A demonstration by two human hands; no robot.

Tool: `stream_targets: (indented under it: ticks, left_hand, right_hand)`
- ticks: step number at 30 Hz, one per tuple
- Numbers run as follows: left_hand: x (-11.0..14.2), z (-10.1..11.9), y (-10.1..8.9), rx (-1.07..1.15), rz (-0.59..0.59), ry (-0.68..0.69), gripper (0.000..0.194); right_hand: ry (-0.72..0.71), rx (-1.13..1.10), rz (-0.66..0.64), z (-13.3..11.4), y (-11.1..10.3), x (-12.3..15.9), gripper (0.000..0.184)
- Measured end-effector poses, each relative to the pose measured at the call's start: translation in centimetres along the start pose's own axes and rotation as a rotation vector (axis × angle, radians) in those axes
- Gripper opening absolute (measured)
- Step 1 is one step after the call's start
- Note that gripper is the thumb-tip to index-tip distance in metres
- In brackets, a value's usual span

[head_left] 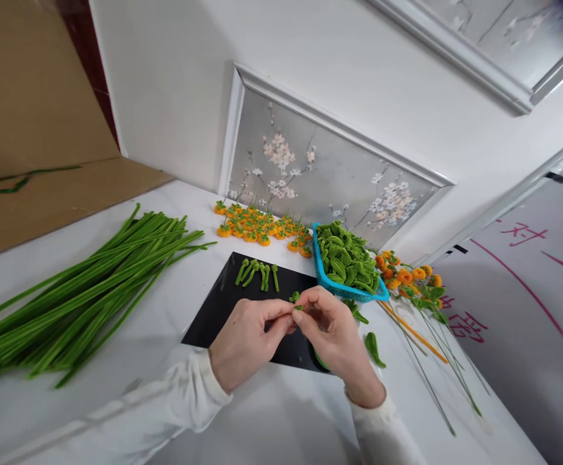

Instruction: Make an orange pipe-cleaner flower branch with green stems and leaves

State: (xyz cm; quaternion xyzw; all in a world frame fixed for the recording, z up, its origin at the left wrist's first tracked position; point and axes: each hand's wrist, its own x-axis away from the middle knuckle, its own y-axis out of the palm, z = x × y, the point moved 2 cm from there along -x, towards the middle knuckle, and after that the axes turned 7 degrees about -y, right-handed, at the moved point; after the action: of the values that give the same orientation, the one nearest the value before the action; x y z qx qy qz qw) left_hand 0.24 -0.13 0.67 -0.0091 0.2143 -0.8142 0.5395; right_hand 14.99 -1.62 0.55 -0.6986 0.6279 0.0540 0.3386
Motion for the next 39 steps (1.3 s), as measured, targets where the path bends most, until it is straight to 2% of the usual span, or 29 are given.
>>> stream_targets:
  ticks: [3, 5, 10, 14, 18, 21, 26, 28, 33, 39]
  left_hand:
    - [-0.2, -0.1, 0.1, 0.133, -0.020, -0.040, 0.024]
    - [-0.4, -0.1, 0.1, 0.258, -0.074, -0.077, 0.022]
    - [-0.8, 0.2, -0.2, 0.458, -0.228, -0.167, 0.017]
    - [-0.9, 0.1, -0.4, 0.573, -0.231, -0.293, 0.013]
    - [-0.7, 0.0, -0.5, 0.807, -0.219, -0.510, 0.011]
    - [-0.7, 0.2, -0.7, 0.926, -0.233, -0.581, 0.010]
    - [-0.7, 0.3, -0.5, 0.918, -0.244, -0.571, 0.012]
    - [-0.7, 0.4, -0.4, 0.878, -0.210, -0.538, 0.012]
    - [-0.6, 0.5, -0.3, 0.721, -0.082, -0.416, 0.012]
    - [-0.7, 1.2, -0.3, 0.530, -0.035, -0.204, 0.009]
  right_hand:
    - [-0.015, 0.115, 0.063, -0.4, 0.3, 0.1, 0.004]
    - [-0.024, 0.137, 0.069, -0.6, 0.1, 0.1, 0.005]
    - [-0.027, 0.020, 0.031, -0.3, -0.9, 0.2, 0.003]
    - [0.015, -0.150, 0.009, -0.1, -1.2, 0.2, 0.006]
    - [-0.005, -0.202, 0.112, -0.2, -1.3, 0.2, 0.018]
    - [-0.016, -0.135, 0.186, -0.3, -1.3, 0.3, 0.006]
    - [-0.098, 0.062, 0.234, -0.8, -1.0, 0.4, 0.005]
    - [-0.047, -0.001, 0.231, -0.9, -0.8, 0.4, 0.003]
    - [0.140, -0.286, 0.160, -0.8, -0.2, 0.2, 0.013]
    - [0.169, -0.295, 0.148, -0.7, 0.0, 0.1, 0.015]
